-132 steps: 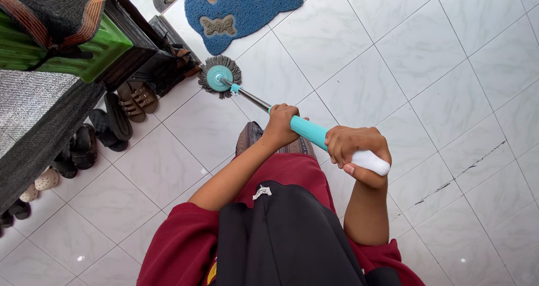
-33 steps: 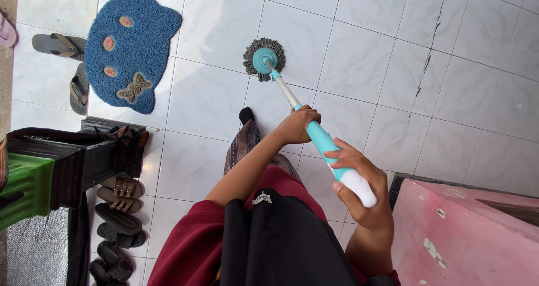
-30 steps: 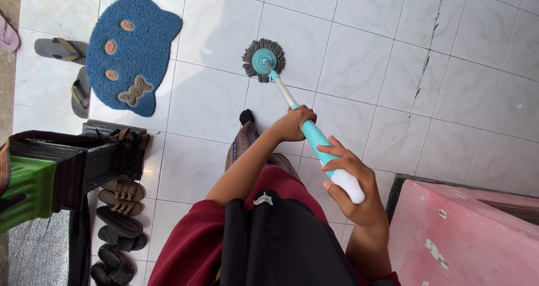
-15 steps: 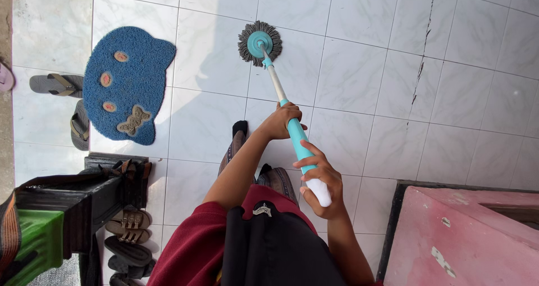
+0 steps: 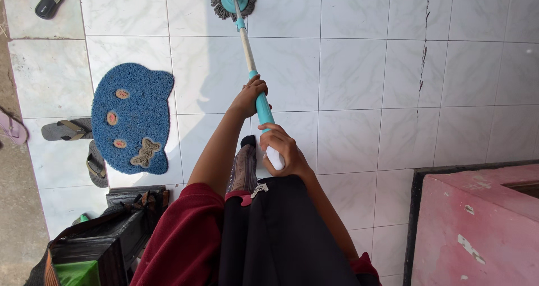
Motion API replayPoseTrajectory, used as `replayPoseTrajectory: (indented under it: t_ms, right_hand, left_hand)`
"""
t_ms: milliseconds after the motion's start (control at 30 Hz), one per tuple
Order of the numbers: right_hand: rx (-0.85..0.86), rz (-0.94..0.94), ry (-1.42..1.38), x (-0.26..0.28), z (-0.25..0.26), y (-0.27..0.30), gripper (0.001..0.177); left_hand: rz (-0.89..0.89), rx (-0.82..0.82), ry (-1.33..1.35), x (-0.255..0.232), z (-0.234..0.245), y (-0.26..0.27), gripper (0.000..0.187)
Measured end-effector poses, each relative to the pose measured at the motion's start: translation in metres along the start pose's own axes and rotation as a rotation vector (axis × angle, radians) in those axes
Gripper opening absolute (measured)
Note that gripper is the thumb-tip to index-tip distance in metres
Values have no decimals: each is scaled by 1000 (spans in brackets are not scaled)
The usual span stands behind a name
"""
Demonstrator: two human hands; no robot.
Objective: The person mops a tiled floor using a mop, moving the mop head back and forth across the tiles in a hallway area.
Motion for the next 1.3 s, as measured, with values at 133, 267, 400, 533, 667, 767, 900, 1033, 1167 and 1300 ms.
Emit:
replayPoseTrajectory:
  t_ms: [133, 267, 400, 533, 667, 767, 900, 1033, 1167, 1300]
  right_hand:
    - [-31, -122, -34, 16, 10, 33, 20]
    - [-73, -183, -26, 53, 24, 88, 18]
    - [-161, -219, -82, 98, 36, 167, 16]
    - [-295, -315, -128, 152, 45, 259, 15]
    - [-410, -482, -134, 202, 40, 329, 18]
    - [-551, -462, -117, 216, 31, 345, 18]
    - [-570, -429, -87, 205, 14, 349, 21]
    - [-472, -304, -53, 165, -21, 340, 25]
    - [-400, -298, 19, 120, -58, 333, 25]
    - [-469, -294, 14, 119, -44, 367, 27]
  left_hand:
    - [-10, 47, 21, -32, -22, 12, 48]
    - [-77, 141, -87, -79, -62, 30, 47]
    - [-220, 225, -167, -145, -122, 61, 31]
    - [-439, 443, -123, -231, -196, 107, 26]
    - [-525, 531, -83, -296, -251, 150, 25]
    - [-581, 646, -40, -315, -273, 168, 19]
    - [-587, 592, -75, -307, -274, 151, 19]
    - [-437, 532, -162, -255, -288, 128, 18]
    - [-316, 486, -270, -198, -315, 101, 21]
    - [-312, 398, -267, -214, -334, 99, 35]
Point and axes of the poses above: each hand's wrist, its own y-axis away from the middle knuckle, its own z-axis out of the back of the hand, x = y × z, the point moved 7 cm from there along -y, towards the middle knuckle, and after that the axes turned 11 degrees about x, right-handed, at the moved point
